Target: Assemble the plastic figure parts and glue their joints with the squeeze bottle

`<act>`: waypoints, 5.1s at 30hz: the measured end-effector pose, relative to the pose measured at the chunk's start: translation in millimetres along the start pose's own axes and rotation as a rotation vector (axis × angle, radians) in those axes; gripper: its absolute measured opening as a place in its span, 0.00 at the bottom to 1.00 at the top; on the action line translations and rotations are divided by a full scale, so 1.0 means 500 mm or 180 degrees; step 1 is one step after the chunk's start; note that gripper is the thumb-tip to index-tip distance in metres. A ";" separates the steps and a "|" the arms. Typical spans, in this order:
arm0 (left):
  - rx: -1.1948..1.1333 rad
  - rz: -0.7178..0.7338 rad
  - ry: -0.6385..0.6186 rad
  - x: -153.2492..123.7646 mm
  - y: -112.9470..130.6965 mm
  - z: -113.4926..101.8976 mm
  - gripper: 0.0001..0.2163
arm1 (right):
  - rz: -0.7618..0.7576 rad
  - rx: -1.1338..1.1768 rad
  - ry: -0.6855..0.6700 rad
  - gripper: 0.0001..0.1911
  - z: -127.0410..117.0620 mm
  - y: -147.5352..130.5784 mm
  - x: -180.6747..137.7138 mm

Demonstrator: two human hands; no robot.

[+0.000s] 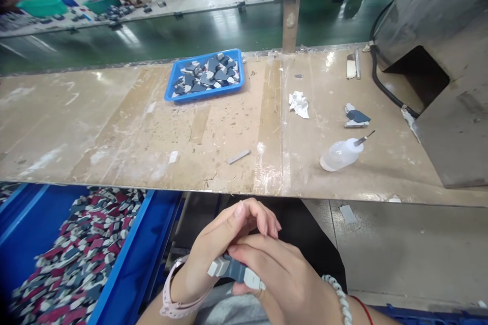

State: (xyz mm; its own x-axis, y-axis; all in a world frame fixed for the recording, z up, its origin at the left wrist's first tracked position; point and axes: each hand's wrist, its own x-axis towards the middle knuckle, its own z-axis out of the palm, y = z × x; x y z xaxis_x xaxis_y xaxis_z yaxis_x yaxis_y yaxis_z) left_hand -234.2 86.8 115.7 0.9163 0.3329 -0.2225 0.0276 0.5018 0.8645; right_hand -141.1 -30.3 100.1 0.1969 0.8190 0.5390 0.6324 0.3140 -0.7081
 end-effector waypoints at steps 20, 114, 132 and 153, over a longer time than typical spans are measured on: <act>0.2921 0.2273 0.1375 0.021 0.010 -0.068 0.13 | 0.0415 -0.0311 0.0800 0.22 0.023 0.066 -0.004; 0.4200 0.3618 0.1602 0.104 -0.054 -0.103 0.13 | 0.0811 0.1044 0.2542 0.17 -0.020 0.158 0.085; 0.4598 0.2958 0.0871 0.095 0.017 -0.089 0.08 | 0.1277 0.1875 0.3001 0.10 -0.039 0.168 0.094; 0.4488 0.3094 0.0790 0.117 0.017 -0.098 0.07 | 0.1338 0.1128 0.2423 0.14 -0.035 0.159 0.098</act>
State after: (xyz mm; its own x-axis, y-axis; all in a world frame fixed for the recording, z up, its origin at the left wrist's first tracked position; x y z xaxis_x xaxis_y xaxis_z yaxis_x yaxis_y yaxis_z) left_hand -199.9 149.4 88.0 0.7337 0.2392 0.6360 -0.0292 -0.9241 0.3811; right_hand -68.0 26.3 77.9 0.8738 0.4032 0.2720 0.1578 0.2941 -0.9427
